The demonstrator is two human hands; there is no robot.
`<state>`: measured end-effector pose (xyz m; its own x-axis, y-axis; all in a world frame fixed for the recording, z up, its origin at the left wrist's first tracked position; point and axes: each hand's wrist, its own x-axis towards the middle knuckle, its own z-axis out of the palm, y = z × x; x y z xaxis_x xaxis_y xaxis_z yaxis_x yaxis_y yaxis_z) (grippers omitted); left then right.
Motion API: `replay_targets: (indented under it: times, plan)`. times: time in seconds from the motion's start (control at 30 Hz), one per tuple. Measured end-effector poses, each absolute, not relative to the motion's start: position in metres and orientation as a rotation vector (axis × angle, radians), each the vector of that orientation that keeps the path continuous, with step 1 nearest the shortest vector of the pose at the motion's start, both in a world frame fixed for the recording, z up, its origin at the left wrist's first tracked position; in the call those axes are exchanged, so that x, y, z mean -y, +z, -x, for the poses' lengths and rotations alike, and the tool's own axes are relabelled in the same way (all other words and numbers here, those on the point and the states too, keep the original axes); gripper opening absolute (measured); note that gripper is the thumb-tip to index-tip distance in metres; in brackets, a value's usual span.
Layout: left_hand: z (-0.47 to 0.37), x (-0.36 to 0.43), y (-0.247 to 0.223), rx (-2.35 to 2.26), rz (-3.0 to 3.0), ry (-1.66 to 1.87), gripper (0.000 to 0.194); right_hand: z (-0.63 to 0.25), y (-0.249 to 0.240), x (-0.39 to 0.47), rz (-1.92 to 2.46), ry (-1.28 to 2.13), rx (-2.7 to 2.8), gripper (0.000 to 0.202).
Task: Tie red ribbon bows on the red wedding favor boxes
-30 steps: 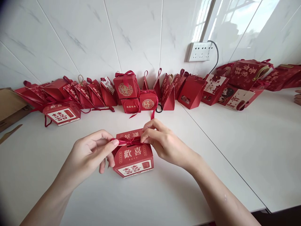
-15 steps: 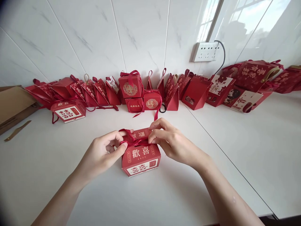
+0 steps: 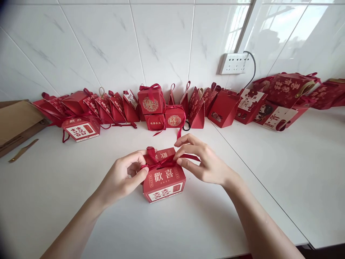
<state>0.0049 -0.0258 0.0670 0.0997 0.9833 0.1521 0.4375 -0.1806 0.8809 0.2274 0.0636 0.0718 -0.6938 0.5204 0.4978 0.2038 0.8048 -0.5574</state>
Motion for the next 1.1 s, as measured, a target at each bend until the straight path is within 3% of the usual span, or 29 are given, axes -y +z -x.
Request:
replay_targets:
  times: [0.17, 0.37, 0.6, 0.7, 0.83, 1.1]
  plan:
    - [-0.011, 0.025, 0.063, -1.344, -1.731, 1.085, 0.016, -0.198, 0.087, -0.056, 0.651, 0.641, 2.277, 0.024]
    - [-0.009, 0.024, 0.06, -1.349, -1.771, 1.096, 0.017, -0.172, 0.097, -0.056, 0.743, 0.722, 2.527, 0.01]
    - [-0.008, 0.023, 0.057, -1.343, -1.791, 1.175, 0.019, -0.183, 0.083, -0.072, 0.764, 1.581, 2.087, 0.015]
    - [-0.008, 0.022, 0.054, -1.356, -1.802, 1.212, 0.019, -0.182, 0.073, -0.072, 0.862, 1.77, 1.851, 0.02]
    - [-0.008, 0.022, 0.054, -1.387, -1.83, 1.22, 0.013, -0.178, 0.063, -0.07, 0.989, 1.706, 1.748, 0.032]
    - [-0.007, 0.023, 0.056, -1.364, -2.006, 1.172, 0.026, -0.221, 0.071, -0.084, 0.968, 1.379, 1.96, 0.042]
